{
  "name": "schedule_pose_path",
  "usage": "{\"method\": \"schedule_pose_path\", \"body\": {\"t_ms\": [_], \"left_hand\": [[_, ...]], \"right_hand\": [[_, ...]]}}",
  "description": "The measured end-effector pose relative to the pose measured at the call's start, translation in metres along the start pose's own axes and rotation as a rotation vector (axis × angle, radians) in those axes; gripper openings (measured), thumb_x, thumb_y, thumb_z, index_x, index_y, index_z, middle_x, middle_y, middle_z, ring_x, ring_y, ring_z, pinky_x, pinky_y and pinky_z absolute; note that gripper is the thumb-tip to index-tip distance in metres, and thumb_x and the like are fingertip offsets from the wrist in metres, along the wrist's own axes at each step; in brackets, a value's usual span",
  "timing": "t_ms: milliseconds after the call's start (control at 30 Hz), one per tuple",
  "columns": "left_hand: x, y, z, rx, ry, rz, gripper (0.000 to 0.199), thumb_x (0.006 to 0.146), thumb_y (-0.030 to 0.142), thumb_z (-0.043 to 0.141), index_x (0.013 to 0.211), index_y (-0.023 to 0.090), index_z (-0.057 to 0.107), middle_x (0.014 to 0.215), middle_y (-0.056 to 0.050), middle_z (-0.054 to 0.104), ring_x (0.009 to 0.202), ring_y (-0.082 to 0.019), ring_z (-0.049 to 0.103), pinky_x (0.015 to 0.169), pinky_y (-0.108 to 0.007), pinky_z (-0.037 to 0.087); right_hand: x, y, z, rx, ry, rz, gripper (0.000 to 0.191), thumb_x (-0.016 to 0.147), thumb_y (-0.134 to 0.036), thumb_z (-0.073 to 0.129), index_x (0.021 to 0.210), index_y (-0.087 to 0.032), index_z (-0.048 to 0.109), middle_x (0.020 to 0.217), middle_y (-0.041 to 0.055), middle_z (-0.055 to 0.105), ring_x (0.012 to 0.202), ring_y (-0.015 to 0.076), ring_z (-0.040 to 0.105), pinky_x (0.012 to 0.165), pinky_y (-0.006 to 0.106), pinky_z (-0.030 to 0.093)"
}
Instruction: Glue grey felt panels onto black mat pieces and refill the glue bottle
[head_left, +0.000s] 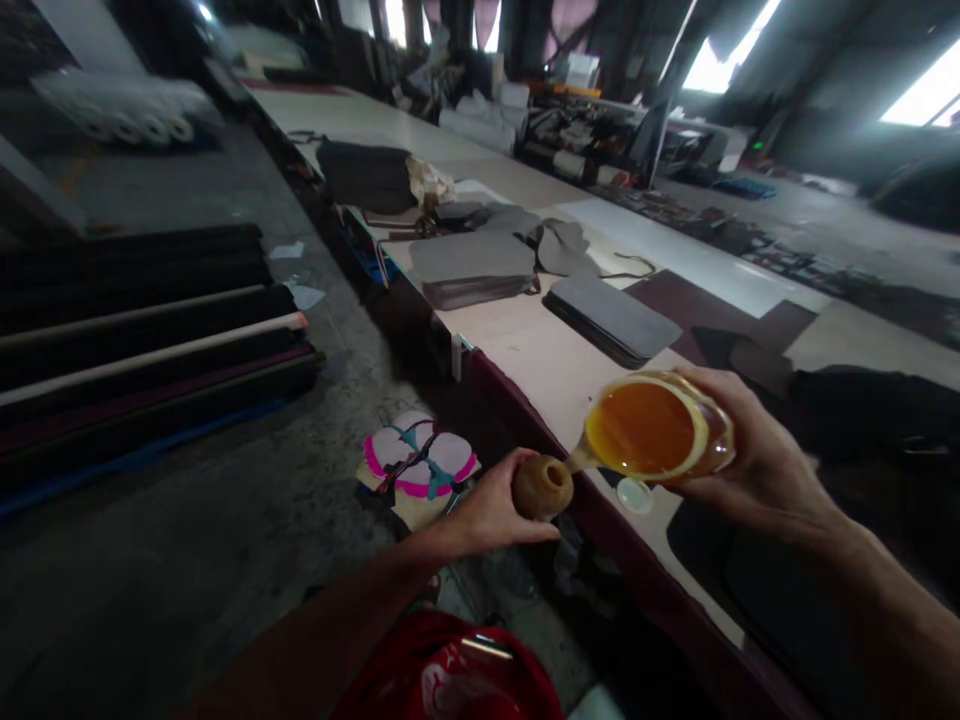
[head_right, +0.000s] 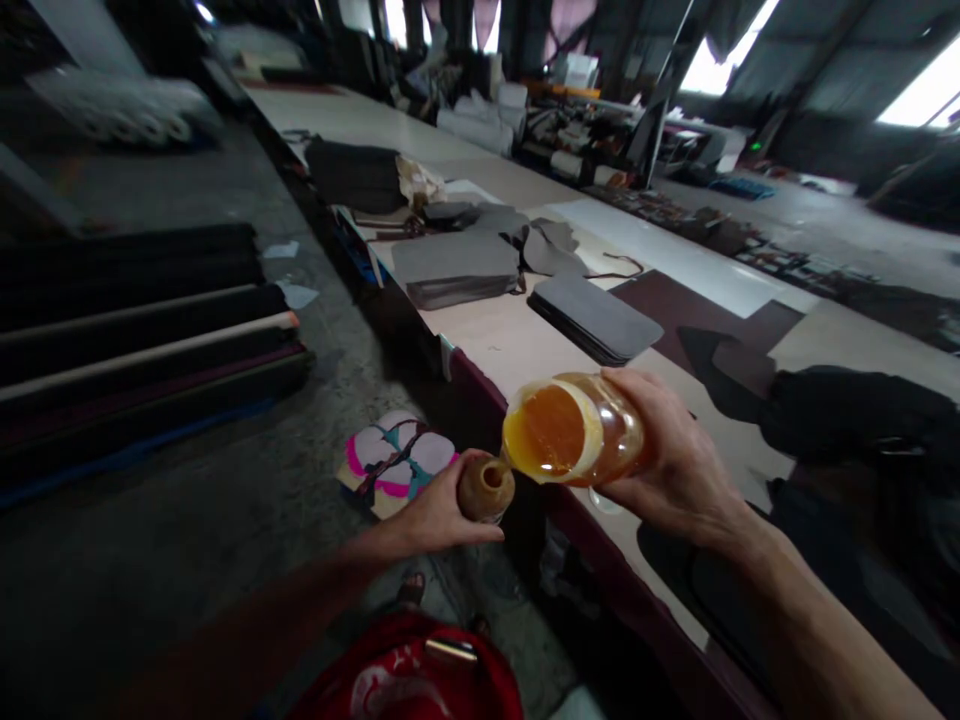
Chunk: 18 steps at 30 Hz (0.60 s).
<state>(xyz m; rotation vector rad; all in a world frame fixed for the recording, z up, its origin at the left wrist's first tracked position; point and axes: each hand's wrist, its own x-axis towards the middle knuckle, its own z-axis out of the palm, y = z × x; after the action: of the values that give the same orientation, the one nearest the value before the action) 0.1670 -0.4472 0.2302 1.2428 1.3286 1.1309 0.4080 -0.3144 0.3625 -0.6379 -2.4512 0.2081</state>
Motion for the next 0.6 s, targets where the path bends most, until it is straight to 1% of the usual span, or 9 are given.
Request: {"method": "schedule_pose_path", "body": {"t_ms": [167, 300, 400, 600], "left_hand": [[0.0016, -0.0019, 0.0006, -0.010, 0.002, -0.009, 0.081, 0.052, 0.021, 0.094, 0.122, 0.021, 0.052, 0.120, -0.007, 0.067, 0.113, -0.027, 0.064, 0.100, -0.039, 0.051], [0.0022, -0.0035, 0.0010, -0.022, 0.005, -0.014, 0.081, 0.052, 0.022, 0.094, 0.122, 0.021, 0.053, 0.121, -0.007, 0.066, 0.113, -0.027, 0.064, 0.100, -0.040, 0.051], [0.0021, -0.0042, 0.0009, -0.010, 0.000, -0.012, 0.082, 0.052, 0.023, 0.094, 0.122, 0.022, 0.053, 0.122, -0.007, 0.067, 0.114, -0.028, 0.064, 0.101, -0.041, 0.051], [0.0014, -0.0005, 0.0008, -0.034, -0.004, -0.031, 0.080, 0.052, 0.020, 0.094, 0.121, 0.021, 0.052, 0.121, -0.007, 0.067, 0.113, -0.028, 0.064, 0.099, -0.040, 0.051]], "right_hand": [[-0.0002, 0.0009, 0.0003, 0.003, 0.000, -0.013, 0.087, 0.078, -0.052, 0.079, 0.151, -0.031, 0.037, 0.137, 0.0166, 0.056, 0.121, 0.0404, 0.060, 0.099, 0.061, 0.053], [0.0012, 0.0004, 0.0001, -0.014, 0.005, -0.012, 0.086, 0.078, -0.053, 0.078, 0.150, -0.032, 0.038, 0.136, 0.0161, 0.057, 0.118, 0.0400, 0.062, 0.095, 0.059, 0.055], [0.0027, -0.0002, -0.0007, -0.013, 0.001, -0.023, 0.083, 0.079, -0.051, 0.078, 0.150, -0.031, 0.039, 0.135, 0.0166, 0.057, 0.119, 0.0406, 0.060, 0.096, 0.060, 0.054], [0.0024, 0.0015, -0.0003, 0.015, -0.005, -0.026, 0.085, 0.078, -0.050, 0.079, 0.151, -0.032, 0.038, 0.136, 0.0156, 0.056, 0.120, 0.0397, 0.060, 0.099, 0.060, 0.052]]}}
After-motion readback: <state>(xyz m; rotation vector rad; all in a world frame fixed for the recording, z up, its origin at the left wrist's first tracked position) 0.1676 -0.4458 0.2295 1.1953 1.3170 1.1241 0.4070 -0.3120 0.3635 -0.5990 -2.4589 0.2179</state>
